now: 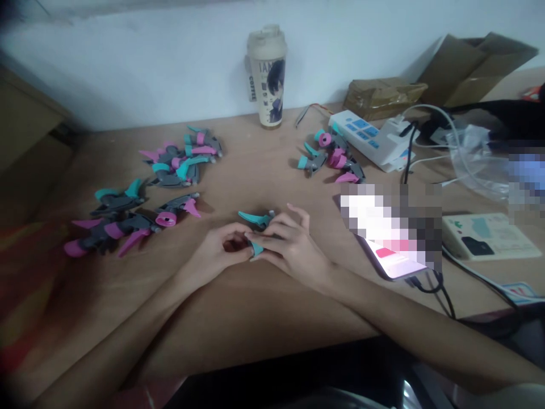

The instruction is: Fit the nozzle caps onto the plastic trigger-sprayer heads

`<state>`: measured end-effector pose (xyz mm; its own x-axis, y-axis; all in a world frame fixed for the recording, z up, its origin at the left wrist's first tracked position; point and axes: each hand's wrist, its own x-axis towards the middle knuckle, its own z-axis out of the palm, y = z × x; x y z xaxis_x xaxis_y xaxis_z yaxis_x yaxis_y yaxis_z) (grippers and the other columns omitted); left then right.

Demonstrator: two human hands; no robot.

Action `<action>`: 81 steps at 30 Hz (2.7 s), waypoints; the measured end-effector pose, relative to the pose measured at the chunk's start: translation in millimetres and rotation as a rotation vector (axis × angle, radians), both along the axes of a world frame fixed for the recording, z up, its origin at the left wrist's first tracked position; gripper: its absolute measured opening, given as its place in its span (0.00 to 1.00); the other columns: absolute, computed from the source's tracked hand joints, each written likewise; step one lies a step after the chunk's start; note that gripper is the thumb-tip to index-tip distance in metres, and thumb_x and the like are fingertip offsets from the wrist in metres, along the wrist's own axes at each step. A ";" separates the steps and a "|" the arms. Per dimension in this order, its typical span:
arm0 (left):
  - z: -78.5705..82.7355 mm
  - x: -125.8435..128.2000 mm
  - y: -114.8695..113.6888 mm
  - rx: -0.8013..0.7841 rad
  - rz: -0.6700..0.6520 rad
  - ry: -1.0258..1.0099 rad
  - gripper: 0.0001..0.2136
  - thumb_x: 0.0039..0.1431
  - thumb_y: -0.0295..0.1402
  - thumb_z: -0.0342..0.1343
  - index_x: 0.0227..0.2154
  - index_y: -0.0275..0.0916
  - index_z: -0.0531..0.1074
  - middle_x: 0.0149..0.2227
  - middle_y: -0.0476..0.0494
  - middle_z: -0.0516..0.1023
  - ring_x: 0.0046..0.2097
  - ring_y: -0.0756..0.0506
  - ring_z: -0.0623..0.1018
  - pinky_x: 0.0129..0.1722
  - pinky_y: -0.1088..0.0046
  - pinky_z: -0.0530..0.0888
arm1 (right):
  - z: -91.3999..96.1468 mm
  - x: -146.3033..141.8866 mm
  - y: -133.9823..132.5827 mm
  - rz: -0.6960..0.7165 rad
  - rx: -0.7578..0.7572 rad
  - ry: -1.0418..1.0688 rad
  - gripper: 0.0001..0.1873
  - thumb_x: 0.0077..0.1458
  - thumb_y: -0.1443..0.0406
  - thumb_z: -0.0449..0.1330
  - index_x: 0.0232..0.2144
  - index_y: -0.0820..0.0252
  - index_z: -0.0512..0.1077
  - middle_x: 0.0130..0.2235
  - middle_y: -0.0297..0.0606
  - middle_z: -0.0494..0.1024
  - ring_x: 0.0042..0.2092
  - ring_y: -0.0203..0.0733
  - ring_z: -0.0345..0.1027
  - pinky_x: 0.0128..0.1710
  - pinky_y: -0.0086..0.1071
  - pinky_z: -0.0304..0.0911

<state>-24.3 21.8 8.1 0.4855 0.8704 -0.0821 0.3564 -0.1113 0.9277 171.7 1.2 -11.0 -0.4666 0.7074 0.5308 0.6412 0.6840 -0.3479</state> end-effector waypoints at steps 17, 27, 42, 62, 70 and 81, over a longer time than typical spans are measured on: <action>3.6 7.4 -10.3 0.200 0.155 0.220 0.08 0.53 0.32 0.55 0.36 0.39 0.71 0.31 0.48 0.76 0.32 0.48 0.75 0.32 0.74 0.70 | 2.2 -4.5 6.9 0.009 -0.019 0.049 0.17 0.56 0.61 0.59 0.48 0.44 0.70 0.36 0.29 0.78 0.41 0.37 0.66 0.55 0.42 0.45; 8.9 15.8 -20.0 0.277 0.220 0.230 0.08 0.56 0.29 0.52 0.39 0.41 0.70 0.37 0.47 0.78 0.38 0.46 0.77 0.38 0.70 0.73 | 2.6 -11.5 2.7 -0.090 0.023 0.031 0.17 0.56 0.63 0.58 0.48 0.46 0.70 0.35 0.30 0.79 0.41 0.39 0.67 0.56 0.44 0.43; 4.4 21.7 -24.1 0.562 0.323 0.518 0.05 0.56 0.28 0.53 0.29 0.39 0.74 0.30 0.49 0.74 0.32 0.49 0.74 0.31 0.75 0.67 | 5.6 -16.7 -1.7 -0.203 0.014 -0.045 0.13 0.55 0.64 0.58 0.43 0.56 0.74 0.35 0.35 0.78 0.42 0.42 0.65 0.55 0.45 0.42; 9.9 8.7 0.9 -0.359 0.509 -0.524 0.06 0.57 0.34 0.50 0.30 0.37 0.64 0.28 0.50 0.67 0.26 0.52 0.72 0.16 0.80 0.70 | 10.6 -8.3 1.2 -0.163 -0.105 0.269 0.16 0.49 0.58 0.64 0.42 0.54 0.72 0.38 0.34 0.78 0.42 0.39 0.70 0.51 0.41 0.54; 9.1 6.6 -4.6 -0.291 0.368 -0.447 0.08 0.56 0.35 0.57 0.35 0.35 0.71 0.32 0.46 0.71 0.33 0.51 0.74 0.22 0.80 0.76 | 12.6 -4.2 2.7 -0.168 -0.220 0.369 0.17 0.50 0.59 0.63 0.44 0.53 0.71 0.41 0.34 0.77 0.45 0.41 0.69 0.47 0.39 0.59; 19.8 4.9 -7.7 -0.151 0.299 -0.310 0.05 0.53 0.34 0.60 0.28 0.38 0.76 0.29 0.49 0.72 0.33 0.52 0.71 0.23 0.85 0.73 | 8.4 -8.6 0.8 -0.076 -0.228 0.419 0.16 0.53 0.61 0.61 0.45 0.51 0.69 0.44 0.32 0.77 0.49 0.39 0.69 0.60 0.44 0.51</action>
